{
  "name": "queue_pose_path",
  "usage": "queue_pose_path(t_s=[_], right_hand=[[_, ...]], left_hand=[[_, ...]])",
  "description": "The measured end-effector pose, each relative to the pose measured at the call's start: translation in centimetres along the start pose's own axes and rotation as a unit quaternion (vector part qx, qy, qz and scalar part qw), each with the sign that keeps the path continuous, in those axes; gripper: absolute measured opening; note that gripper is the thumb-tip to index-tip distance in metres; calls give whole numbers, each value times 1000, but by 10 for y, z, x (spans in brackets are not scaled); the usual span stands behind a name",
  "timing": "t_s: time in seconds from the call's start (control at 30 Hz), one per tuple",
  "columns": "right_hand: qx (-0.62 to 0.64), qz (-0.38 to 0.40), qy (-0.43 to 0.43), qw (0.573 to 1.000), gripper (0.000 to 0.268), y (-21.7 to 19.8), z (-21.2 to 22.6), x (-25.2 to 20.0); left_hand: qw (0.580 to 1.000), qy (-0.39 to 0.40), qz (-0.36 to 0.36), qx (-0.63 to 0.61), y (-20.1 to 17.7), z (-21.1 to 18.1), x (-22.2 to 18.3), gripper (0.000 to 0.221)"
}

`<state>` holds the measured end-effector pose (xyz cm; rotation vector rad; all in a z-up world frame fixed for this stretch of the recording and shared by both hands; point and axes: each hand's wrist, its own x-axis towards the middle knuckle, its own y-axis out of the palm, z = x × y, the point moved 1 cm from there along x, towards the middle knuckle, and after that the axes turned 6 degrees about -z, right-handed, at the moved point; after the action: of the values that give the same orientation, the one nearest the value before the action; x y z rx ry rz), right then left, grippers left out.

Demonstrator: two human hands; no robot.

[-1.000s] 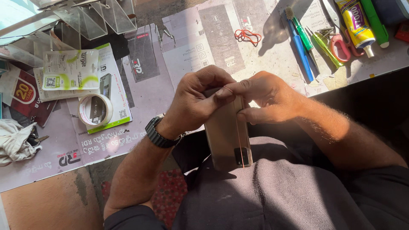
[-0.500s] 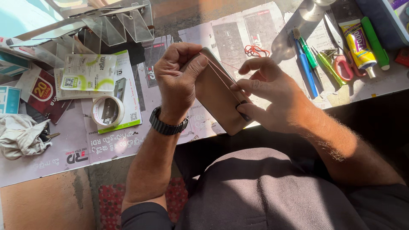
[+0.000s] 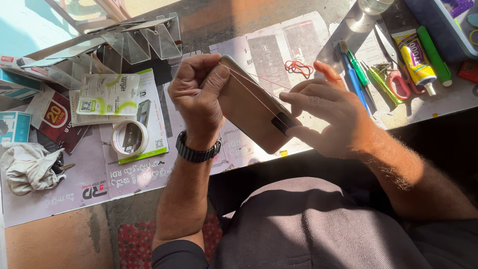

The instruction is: The person handles a smartphone with a cracked screen, places a new screen protector on it, and secures it using multiple rubber bands. The person repeatedly adjusts the bands to ensure the protector adheres properly.

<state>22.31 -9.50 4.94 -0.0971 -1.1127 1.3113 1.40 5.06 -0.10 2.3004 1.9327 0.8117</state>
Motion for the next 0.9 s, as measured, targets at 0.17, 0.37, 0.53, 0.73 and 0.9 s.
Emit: queue_pose_path(t_s=[0.17, 0.37, 0.53, 0.73, 0.9], right_hand=[[-26, -12, 1, 1000, 41, -2, -3, -5], [-7, -11, 3, 1000, 44, -17, -6, 6], [-57, 55, -43, 996, 32, -16, -17, 17], [-18, 49, -63, 997, 20, -2, -25, 25], [-35, 71, -159, 984, 18, 1, -26, 32]], left_hand=[[999, 13, -15, -27, 0, 2, 1, 19], [999, 3, 48, 23, 1, 2, -1, 18], [995, -51, 89, -22, 7, 5, -3, 18], [957, -210, 156, -123, 16, -1, -30, 18], [918, -274, 229, -175, 19, 5, -60, 18]])
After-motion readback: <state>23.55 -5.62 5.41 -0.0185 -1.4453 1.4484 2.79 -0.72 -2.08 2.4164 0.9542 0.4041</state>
